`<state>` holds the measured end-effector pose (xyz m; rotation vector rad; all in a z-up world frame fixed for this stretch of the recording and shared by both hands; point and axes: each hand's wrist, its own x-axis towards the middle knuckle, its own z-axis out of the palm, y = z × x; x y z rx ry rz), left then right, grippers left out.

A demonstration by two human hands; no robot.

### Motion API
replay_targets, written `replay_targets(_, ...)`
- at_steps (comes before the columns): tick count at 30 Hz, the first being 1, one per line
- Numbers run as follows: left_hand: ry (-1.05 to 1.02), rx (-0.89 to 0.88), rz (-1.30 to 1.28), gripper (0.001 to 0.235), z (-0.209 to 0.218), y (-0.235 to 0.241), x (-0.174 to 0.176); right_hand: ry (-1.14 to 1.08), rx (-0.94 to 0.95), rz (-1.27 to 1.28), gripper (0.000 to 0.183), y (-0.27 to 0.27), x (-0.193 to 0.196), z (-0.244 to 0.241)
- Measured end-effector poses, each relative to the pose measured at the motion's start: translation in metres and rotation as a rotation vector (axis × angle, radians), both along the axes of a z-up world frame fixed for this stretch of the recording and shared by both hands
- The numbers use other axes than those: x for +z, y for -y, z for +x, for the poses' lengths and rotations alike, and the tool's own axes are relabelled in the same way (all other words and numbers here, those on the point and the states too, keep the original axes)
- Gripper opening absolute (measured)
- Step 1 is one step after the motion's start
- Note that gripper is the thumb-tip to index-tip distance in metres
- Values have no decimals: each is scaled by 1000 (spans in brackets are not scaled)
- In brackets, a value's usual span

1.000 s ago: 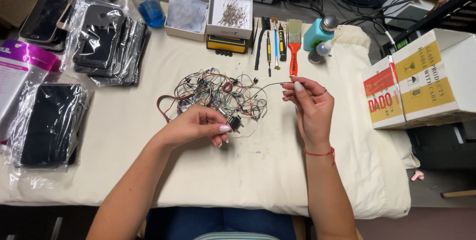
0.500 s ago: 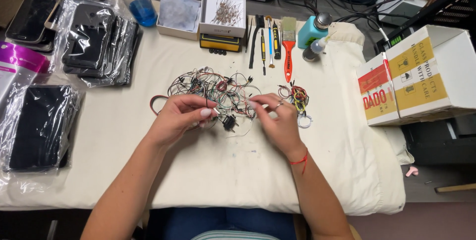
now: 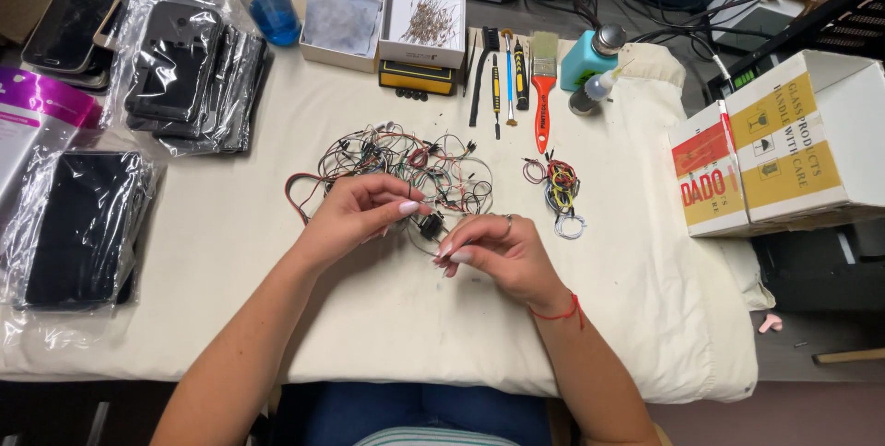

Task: The person sits at a cluttered workbench and repeatedly picks up tangled bundles of small electronic wires and connectors from a central pile. They separate individual wires, untangle them, and place them into a smaller pile on the right side of the table. The task continues throughout the clip with no visible completion.

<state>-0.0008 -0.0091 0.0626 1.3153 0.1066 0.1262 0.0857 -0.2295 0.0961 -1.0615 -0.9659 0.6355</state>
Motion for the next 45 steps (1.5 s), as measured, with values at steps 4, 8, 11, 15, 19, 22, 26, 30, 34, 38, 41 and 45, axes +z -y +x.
replay_targets(4,-4,-81,63,17,-2,2,10,-95,-87,103,11,5,-17,14)
replay_targets(8,32,-290,82,14,-5,0,5,-167,-290,180,13,4,-24,22)
replay_targets(11,53,-396,82,14,-6,2,9,-146,-383,166,12,3,-27,22)
replay_targets(15,92,-510,60,14,-10,6,11,-137,-505,99,12,-5,-35,19)
replay_targets(19,196,-517,-140,11,-9,1,-9,-356,-541,33,11,-16,-44,8)
replay_targets(22,261,-455,-321,15,-4,-10,-39,-473,-499,25,12,-21,-58,1)
replay_targets(26,267,-337,-415,15,-5,-9,-34,-302,-524,-61,11,-25,-58,-7)
replay_targets(30,207,-93,-188,13,-7,4,-5,-79,-528,-232,6,-24,-66,-15)
replay_targets(34,184,8,10,13,-2,10,-2,160,-527,-273,4,-25,-54,-22)
replay_targets(38,276,47,430,16,-2,8,-7,493,-541,-276,4,-26,-44,-24)
replay_targets(41,327,52,604,15,-2,6,-9,620,-532,-267,5,-27,-35,-22)
replay_targets(45,312,51,630,14,-2,6,-6,873,-630,-233,4,-28,-24,-20)
